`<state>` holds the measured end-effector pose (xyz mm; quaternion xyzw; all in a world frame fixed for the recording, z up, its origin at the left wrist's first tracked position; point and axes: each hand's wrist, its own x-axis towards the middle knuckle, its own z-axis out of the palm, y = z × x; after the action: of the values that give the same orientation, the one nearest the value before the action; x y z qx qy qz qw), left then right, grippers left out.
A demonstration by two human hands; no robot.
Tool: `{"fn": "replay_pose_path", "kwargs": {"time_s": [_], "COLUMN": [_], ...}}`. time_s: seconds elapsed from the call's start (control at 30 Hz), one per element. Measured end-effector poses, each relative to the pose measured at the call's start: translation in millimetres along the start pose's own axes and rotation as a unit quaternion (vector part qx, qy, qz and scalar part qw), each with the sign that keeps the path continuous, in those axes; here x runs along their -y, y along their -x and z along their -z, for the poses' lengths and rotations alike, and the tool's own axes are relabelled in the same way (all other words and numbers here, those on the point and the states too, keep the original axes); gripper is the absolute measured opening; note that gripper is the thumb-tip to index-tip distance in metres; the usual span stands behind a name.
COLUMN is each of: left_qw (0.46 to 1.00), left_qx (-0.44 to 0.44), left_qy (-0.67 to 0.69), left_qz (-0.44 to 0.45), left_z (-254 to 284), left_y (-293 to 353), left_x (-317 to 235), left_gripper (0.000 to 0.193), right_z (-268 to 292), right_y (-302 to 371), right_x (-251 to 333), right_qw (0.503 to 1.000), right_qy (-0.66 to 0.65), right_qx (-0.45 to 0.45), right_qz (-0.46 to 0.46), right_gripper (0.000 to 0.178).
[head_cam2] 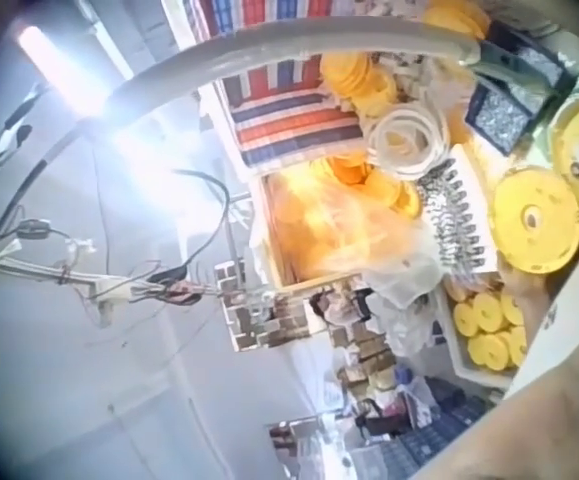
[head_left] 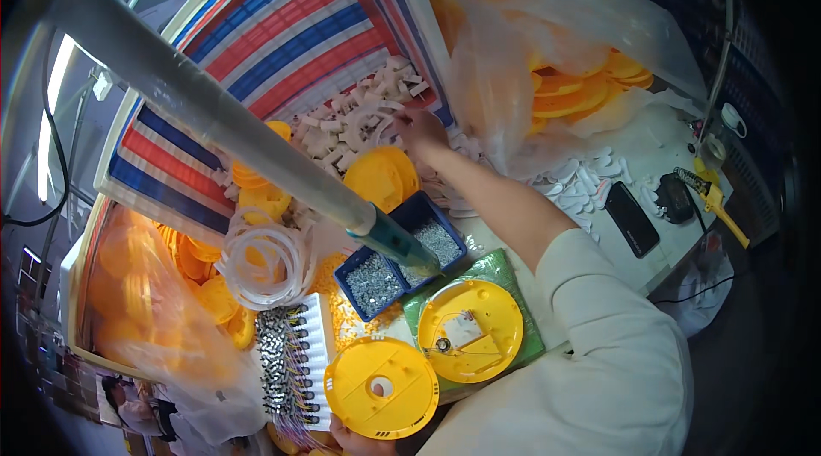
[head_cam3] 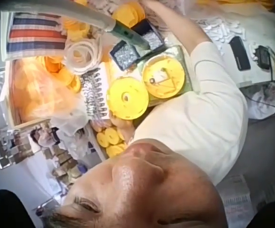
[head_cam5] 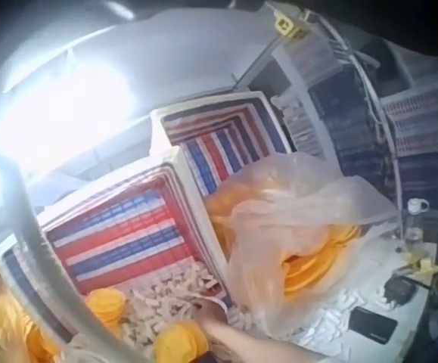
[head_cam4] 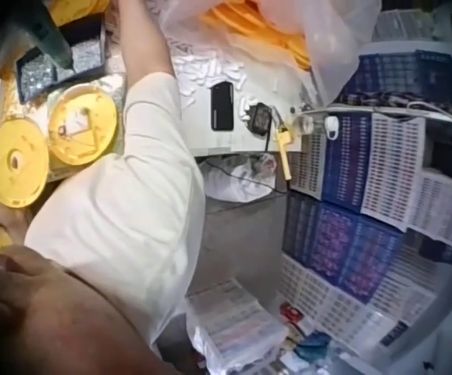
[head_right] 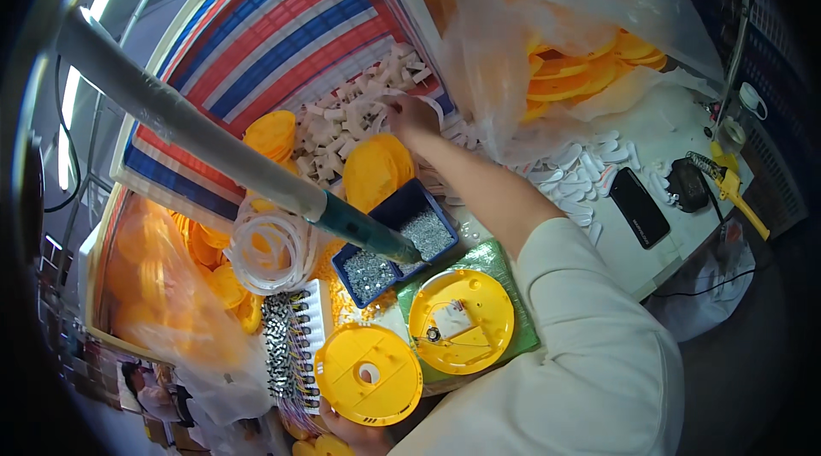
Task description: Assembling yellow plastic toy components using an electric screwdriver and a glue gun on a factory workbench.
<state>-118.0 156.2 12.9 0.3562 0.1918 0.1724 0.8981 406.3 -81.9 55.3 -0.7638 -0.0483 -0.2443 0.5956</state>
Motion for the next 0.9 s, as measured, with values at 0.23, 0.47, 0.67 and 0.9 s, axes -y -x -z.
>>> {"fn": "replay_pose_path", "kwargs": {"time_s": [0.23,0.47,0.67,0.9], "left_qw": [0.998,0.997,0.978,0.976], "left_qx": [0.068,0.067,0.206,0.197], "left_qy": [0.0,0.018,0.004,-0.08], "left_qz": [0.011,0.014,0.027,0.051], "left_z": [-18.8,-44.5,-66.5,-97.9], "left_y": [-23.3,-25.0,-28.3,-23.3], "left_x": [15.0,21.2,30.1,41.0], "left_gripper": [0.065,0.071,0.092,0.062], "right_z": [119.5,238.7,276.2,182.0], "right_y": [-5.7,73.3,186.2,248.3], "right_x": [76.5,144.6,182.4,148.8], "right_qw": [0.928,0.897,0.96,0.952], "right_qy": [0.09,-0.05,-0.166,-0.05], "right_qx": [-0.203,-0.199,0.124,0.292], "right_qz": [0.3,0.39,0.188,0.083], "right_gripper": [0.015,0.016,0.016,0.016]}}
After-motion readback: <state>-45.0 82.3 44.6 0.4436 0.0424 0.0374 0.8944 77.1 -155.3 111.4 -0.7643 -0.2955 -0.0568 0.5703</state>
